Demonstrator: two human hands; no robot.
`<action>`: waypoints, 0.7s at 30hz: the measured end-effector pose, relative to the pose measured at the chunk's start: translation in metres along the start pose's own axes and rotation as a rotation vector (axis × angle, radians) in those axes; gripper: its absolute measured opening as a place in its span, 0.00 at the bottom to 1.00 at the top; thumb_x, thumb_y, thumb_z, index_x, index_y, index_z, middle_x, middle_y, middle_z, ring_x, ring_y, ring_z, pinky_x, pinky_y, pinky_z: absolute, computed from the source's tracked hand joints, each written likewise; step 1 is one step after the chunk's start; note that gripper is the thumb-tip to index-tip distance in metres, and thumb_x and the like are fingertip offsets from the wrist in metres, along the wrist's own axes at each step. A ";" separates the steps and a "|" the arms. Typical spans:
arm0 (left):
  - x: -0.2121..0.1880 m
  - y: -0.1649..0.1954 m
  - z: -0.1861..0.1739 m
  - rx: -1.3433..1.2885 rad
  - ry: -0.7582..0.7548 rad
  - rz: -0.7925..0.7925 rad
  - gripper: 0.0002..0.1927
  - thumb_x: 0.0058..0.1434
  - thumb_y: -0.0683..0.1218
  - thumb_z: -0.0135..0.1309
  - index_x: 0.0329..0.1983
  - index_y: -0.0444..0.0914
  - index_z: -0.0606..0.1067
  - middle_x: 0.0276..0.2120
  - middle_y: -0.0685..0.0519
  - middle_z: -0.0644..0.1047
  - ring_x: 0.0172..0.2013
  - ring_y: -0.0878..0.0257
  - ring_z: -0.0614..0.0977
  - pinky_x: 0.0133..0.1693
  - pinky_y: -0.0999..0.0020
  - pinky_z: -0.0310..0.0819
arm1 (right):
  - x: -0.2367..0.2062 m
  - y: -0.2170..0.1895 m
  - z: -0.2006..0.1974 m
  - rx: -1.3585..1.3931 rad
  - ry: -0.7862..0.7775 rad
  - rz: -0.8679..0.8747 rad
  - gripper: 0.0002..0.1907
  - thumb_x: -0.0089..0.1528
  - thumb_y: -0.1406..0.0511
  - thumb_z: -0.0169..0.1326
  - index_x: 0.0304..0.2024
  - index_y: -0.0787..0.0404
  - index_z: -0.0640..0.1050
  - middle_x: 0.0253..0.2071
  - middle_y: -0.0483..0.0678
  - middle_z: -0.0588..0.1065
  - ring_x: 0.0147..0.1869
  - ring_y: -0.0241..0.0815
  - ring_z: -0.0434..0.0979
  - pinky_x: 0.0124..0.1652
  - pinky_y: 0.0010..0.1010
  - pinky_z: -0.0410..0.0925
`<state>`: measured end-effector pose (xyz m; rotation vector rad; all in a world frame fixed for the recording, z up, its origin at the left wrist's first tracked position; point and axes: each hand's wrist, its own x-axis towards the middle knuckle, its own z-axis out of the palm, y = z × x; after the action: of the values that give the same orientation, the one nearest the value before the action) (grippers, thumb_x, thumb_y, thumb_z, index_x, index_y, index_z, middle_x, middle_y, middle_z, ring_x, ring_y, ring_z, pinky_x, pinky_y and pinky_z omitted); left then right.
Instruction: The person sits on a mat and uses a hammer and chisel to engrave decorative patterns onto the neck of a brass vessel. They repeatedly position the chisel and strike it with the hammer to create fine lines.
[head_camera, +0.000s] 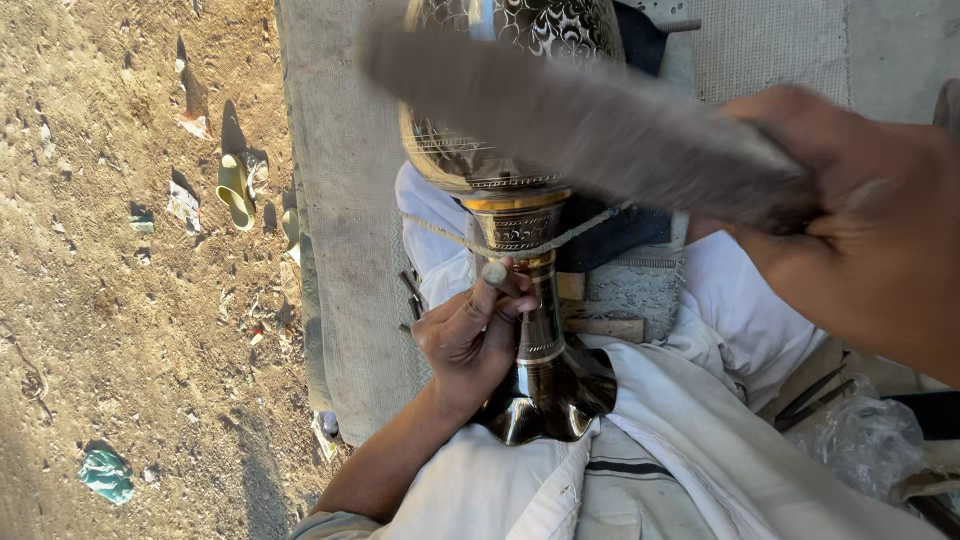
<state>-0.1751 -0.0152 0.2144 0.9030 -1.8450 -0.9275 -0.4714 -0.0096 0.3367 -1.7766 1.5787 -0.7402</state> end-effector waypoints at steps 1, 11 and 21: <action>0.000 0.000 -0.001 0.046 -0.005 0.010 0.25 0.63 0.28 0.58 0.62 0.38 0.74 0.39 0.48 0.84 0.39 0.64 0.87 0.45 0.72 0.83 | 0.001 -0.001 0.000 -0.253 -0.050 -0.039 0.23 0.57 0.72 0.57 0.55 0.55 0.76 0.33 0.45 0.80 0.34 0.37 0.83 0.36 0.34 0.72; -0.002 0.001 0.000 0.094 0.037 0.002 0.27 0.63 0.33 0.65 0.64 0.40 0.73 0.36 0.47 0.84 0.33 0.67 0.86 0.37 0.73 0.81 | -0.008 -0.018 -0.005 -0.529 0.029 -0.095 0.28 0.48 0.75 0.58 0.53 0.58 0.78 0.39 0.45 0.79 0.38 0.42 0.79 0.40 0.35 0.71; -0.001 0.003 0.000 0.058 -0.001 0.040 0.31 0.64 0.32 0.62 0.69 0.41 0.69 0.40 0.46 0.84 0.37 0.63 0.87 0.41 0.72 0.82 | -0.012 -0.009 -0.008 -0.646 -0.021 0.079 0.33 0.47 0.73 0.61 0.57 0.55 0.78 0.40 0.47 0.81 0.35 0.44 0.81 0.39 0.35 0.73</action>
<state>-0.1757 -0.0127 0.2166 0.8972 -1.8926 -0.8541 -0.4733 0.0019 0.3494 -2.1259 2.0070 -0.1670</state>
